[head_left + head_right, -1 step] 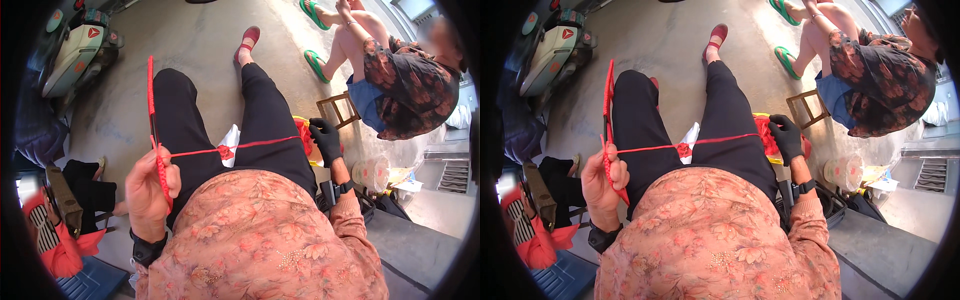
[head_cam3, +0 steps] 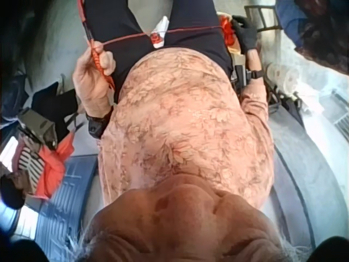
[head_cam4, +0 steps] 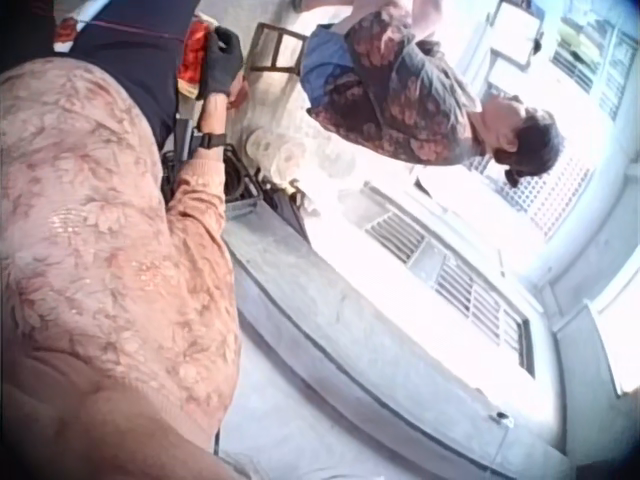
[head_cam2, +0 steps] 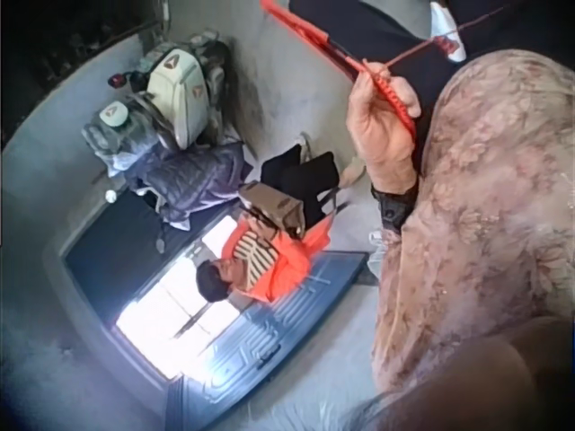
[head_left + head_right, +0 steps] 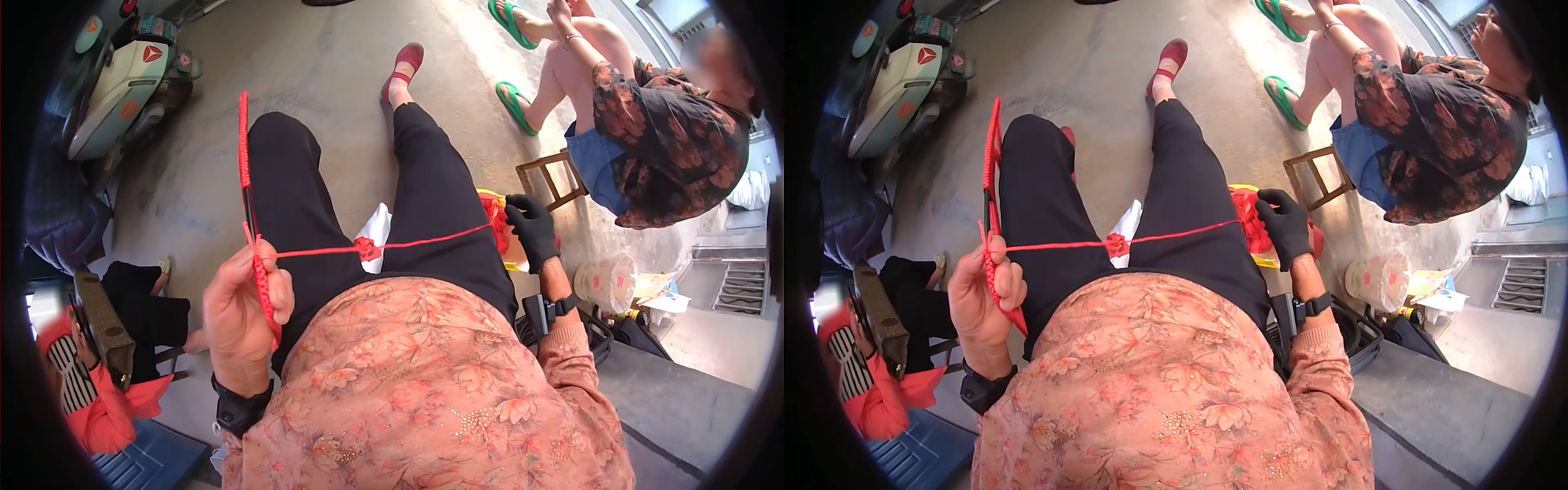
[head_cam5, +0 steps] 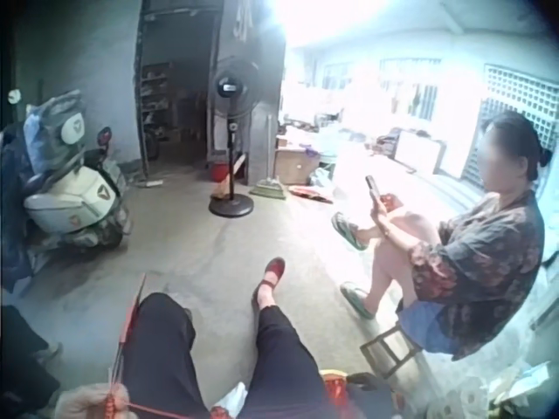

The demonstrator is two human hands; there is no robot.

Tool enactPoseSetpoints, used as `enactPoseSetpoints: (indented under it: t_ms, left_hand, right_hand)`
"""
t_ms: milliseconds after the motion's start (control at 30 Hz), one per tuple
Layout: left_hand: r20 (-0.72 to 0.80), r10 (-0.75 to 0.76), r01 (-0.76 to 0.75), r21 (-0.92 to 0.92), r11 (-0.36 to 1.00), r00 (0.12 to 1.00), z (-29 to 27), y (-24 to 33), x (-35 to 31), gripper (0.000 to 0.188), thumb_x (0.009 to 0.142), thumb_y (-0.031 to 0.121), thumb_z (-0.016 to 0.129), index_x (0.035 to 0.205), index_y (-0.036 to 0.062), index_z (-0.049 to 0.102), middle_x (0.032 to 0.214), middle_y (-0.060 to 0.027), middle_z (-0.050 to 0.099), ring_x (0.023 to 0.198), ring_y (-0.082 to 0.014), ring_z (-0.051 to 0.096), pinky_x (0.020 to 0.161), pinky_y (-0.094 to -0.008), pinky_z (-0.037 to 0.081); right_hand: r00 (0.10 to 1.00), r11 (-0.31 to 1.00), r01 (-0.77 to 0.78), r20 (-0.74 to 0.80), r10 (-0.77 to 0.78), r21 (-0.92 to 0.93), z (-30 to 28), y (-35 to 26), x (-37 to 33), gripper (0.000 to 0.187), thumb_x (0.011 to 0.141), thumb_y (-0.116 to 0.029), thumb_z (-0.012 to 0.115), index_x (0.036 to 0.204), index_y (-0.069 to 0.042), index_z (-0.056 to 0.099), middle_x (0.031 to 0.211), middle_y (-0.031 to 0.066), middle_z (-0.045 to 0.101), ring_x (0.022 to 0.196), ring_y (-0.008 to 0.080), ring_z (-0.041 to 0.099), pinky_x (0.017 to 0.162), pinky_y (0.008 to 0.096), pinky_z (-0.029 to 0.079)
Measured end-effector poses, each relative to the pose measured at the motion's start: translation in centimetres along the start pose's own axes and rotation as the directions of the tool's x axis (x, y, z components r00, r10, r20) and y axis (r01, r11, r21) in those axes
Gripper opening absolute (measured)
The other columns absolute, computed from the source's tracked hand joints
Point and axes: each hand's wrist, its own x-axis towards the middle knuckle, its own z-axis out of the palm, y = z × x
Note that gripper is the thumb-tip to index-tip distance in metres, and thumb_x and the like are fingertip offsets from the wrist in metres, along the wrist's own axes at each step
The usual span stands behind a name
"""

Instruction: Wrapping a red plastic cord around a red plastic circular frame to create a woven surface, likely for a piece of furniture.

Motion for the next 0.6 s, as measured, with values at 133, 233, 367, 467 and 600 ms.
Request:
enactPoseSetpoints:
  t_ms: [133,233,367,467,600]
  left_hand:
    - [0.031,0.034,-0.032,-0.049,0.998,0.999,-0.4,0.1,-0.1,0.021,0.093,0.019,0.044,0.091,-0.0005,0.051,0.061,-0.0164,0.058,0.047,-0.0218,0.048,0.041,-0.0291,0.04]
    - [0.025,0.039,-0.038,-0.022,0.999,0.999,-0.6,0.0,-0.2,0.021,0.093,0.019,0.044,0.092,-0.0006,0.052,0.064,-0.0161,0.059,0.047,-0.0216,0.05,0.042,-0.0293,0.042]
    - [-0.051,-0.014,0.027,0.256,0.966,0.999,1.6,-1.5,0.3,0.026,0.096,0.022,0.046,0.104,-0.0025,0.054,0.068,-0.0126,0.06,0.054,-0.0189,0.056,0.051,-0.0279,0.046]
    - [-0.032,-0.137,0.14,0.273,0.952,0.99,1.8,-3.2,2.1,0.029,0.095,0.019,0.049,0.112,-0.0047,0.054,0.083,-0.0169,0.065,0.067,-0.0202,0.064,0.06,-0.0286,0.053]
    - [0.0,-0.111,0.091,0.575,0.813,0.994,0.4,-4.6,2.4,0.02,0.095,0.012,0.048,0.107,-0.0029,0.056,0.088,-0.0128,0.066,0.074,-0.0132,0.063,0.067,-0.0259,0.052]
  right_hand:
    - [0.967,0.971,-0.226,0.14,0.215,0.073,-0.6,3.3,0.3,0.03,0.088,-0.022,0.063,0.112,-0.004,0.064,0.095,0.0021,0.067,0.075,0.0121,0.062,0.064,0.0256,0.05]
    - [0.902,0.917,-0.335,0.356,0.244,0.218,0.3,2.5,0.1,0.032,0.09,-0.027,0.06,0.113,-0.005,0.063,0.097,0.0025,0.066,0.077,0.0131,0.062,0.065,0.0258,0.049]
    - [0.932,0.977,-0.214,0.304,0.197,0.023,2.2,5.8,1.6,0.027,0.09,-0.028,0.059,0.105,-0.007,0.066,0.087,0.0012,0.065,0.073,0.0094,0.059,0.063,0.0243,0.048]
    - [0.967,0.973,-0.197,0.187,0.173,0.12,1.0,3.3,1.2,0.02,0.088,-0.025,0.064,0.092,-0.006,0.066,0.076,-0.0025,0.06,0.069,0.0062,0.054,0.059,0.0229,0.045]
    - [0.998,0.993,-0.008,0.066,0.0,0.121,0.5,-2.6,-0.2,0.015,0.09,-0.013,0.062,0.098,-0.001,0.065,0.081,-0.0017,0.064,0.072,0.0054,0.056,0.065,0.0211,0.045]
